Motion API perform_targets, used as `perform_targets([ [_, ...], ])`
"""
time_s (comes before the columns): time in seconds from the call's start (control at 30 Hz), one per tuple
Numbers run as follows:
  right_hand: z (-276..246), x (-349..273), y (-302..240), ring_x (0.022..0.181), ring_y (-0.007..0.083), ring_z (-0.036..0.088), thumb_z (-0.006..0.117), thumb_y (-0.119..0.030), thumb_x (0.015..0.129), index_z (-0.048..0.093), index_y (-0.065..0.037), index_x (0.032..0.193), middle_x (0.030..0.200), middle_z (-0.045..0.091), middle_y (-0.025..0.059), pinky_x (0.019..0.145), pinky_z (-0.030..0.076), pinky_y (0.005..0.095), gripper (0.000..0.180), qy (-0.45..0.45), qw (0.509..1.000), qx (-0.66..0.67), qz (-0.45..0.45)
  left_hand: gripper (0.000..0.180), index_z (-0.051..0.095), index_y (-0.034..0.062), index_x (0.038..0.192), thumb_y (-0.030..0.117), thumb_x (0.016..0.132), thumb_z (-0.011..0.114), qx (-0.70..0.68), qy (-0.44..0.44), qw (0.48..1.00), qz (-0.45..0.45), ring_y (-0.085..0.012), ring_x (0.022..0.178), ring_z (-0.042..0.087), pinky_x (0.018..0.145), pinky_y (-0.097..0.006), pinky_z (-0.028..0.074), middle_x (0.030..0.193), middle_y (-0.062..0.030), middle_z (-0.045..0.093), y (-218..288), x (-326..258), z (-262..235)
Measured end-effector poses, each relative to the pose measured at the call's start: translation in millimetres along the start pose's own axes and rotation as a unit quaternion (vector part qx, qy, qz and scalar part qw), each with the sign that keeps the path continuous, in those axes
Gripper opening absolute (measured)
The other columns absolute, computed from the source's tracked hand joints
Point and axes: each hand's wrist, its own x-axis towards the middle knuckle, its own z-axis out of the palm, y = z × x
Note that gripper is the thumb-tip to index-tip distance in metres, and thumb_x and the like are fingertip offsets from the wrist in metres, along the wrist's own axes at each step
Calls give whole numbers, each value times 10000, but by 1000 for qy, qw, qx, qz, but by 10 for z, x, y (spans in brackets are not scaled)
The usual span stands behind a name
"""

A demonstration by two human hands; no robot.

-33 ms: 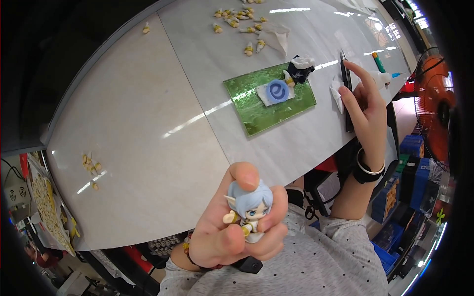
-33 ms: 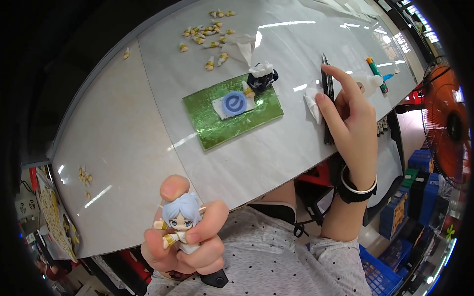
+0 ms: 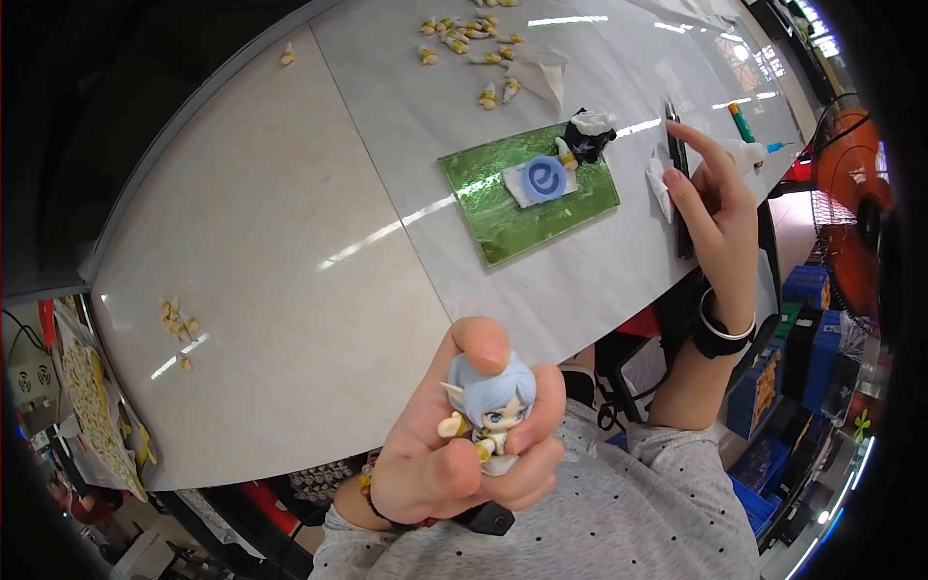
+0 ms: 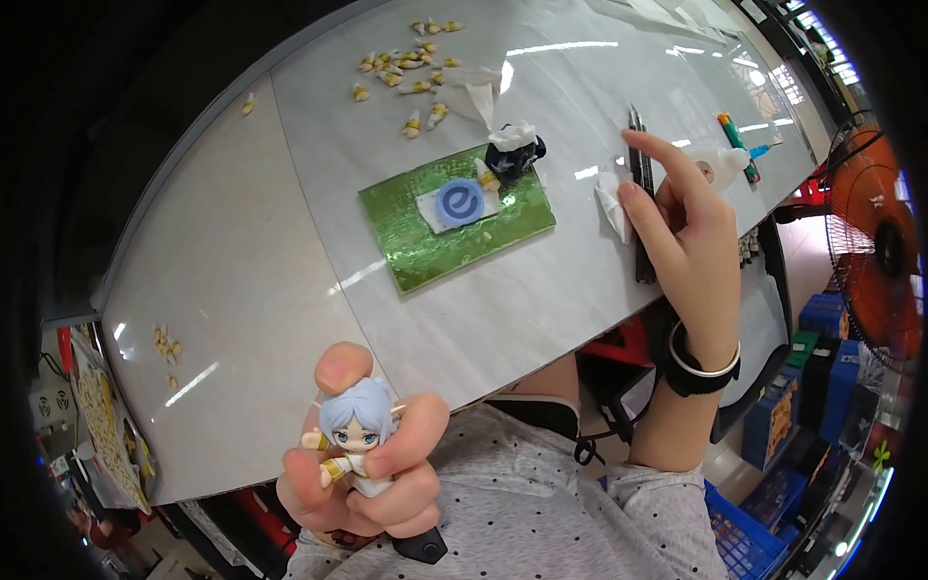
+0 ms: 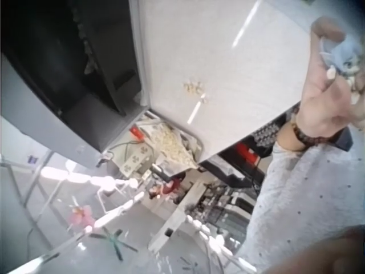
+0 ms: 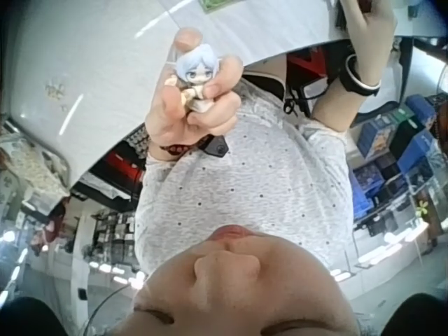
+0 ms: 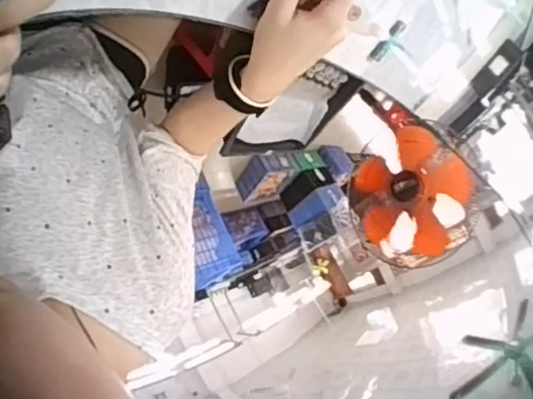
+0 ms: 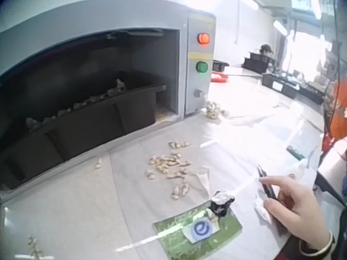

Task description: Applying glue and attaching small accessory parts to miniature figurines at an assembly workstation.

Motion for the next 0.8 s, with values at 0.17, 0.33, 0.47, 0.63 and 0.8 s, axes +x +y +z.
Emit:
perform_targets([
  [0.17, -13, 11, 74, 548, 36, 330, 523, -56, 804, 616, -7, 1035, 618, 397, -36, 500, 248, 192, 253, 1, 991, 126, -32, 450, 275, 253, 1137, 261, 826, 600, -4, 5, 1000, -13, -71, 510, 300, 472, -223, 257, 857, -68, 349, 2, 0, 15],
  [0.33, -3, -15, 64, 704, 105, 524, 486, -113, 839, 576, 47, 1057, 772, 571, 69, 613, 377, 202, 285, -20, 960, 275, -43, 461, 275, 251, 1140, 247, 821, 607, -10, 13, 1000, -10, -72, 511, 297, 472, -225, 254, 853, -67, 347, 7, -23, 33],
  [0.47, 37, -173, -77, 885, 252, 583, 490, -452, 851, 313, 25, 1249, 992, 599, 159, 757, 408, 299, 646, 7, 811, 565, -151, 457, 274, 246, 1140, 232, 823, 604, -11, 8, 1000, -8, -74, 510, 296, 474, -227, 254, 855, -69, 349, 1, -21, 23],
  [0.63, -94, -387, -255, 435, 57, 352, 494, -451, 854, 476, -103, 908, 495, 442, -44, 414, 231, 190, 353, -52, 777, 587, -222, 456, 275, 188, 1127, 178, 817, 608, 34, 1, 999, 31, -85, 538, 334, 487, -224, 275, 869, -89, 365, -41, -11, 42],
  [0.8, 40, -607, -506, 568, 122, 451, 567, -426, 814, 392, -57, 1250, 811, 488, 112, 466, 488, 191, 597, -109, 766, 603, -192, 471, 282, 113, 1110, 96, 791, 628, 172, 5, 979, 106, -92, 584, 391, 520, -215, 325, 908, -125, 397, -118, -29, 4],
])
